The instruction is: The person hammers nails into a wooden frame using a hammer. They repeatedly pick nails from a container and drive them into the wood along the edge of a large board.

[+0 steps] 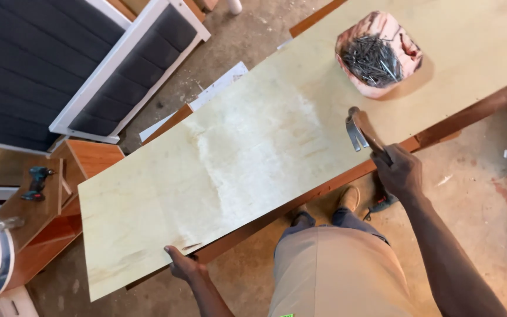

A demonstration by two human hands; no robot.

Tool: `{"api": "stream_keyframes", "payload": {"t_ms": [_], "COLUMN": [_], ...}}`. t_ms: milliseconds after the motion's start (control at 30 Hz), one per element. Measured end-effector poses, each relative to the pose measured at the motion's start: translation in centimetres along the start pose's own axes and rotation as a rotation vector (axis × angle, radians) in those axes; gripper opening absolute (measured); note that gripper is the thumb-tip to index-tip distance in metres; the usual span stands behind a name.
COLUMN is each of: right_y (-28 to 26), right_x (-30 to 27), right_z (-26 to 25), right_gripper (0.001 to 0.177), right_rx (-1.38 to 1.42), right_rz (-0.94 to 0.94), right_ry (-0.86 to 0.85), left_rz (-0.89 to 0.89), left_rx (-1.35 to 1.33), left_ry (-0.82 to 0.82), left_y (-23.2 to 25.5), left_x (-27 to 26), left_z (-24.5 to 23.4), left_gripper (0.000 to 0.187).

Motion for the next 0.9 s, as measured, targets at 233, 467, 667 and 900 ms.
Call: {"api": "stream_keyframes", "payload": {"t_ms": [233,467,667,900], "right_y": [-0.7,-2.0,-2.0,-0.4], "right_x": [0.4,1.9,3.2,2.1], "right_z": [-0.9,-2.0,-3.7,-1.9], "right_gripper": [0.007,0.021,0.008,0.013], "right_rx": [-0.202,-0.155,0.09,0.191], "right_rz": [-0.071,-0.184,-0.247,-0.131], "right_ry": [-0.118,-0.059,0.028,-0.105], "left_rz": [-0.076,-0.077,-0.06,0.019], "left_rx": [0.019,0.022,-0.012,0.06], "left_ry": [-0.007,-0.001,0.018,-0.074], "left_y": [0.9,4.3,2.4,1.1], "left_x": [-1.4,-4.8,-2.8,-1.9], "left_z": [-0.3,-1.0,-0.3,-0.8], "left_gripper": [0.087,0.106,0.099,0.064]}}
Point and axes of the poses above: each hand's wrist, its own x-axis towards the middle knuckle, its own z-axis out of the palm, y = z × x, the point moved 3 cm from there along x, towards the middle knuckle, and after that the axes turned 6 degrees about x, right-handed, at the moved point
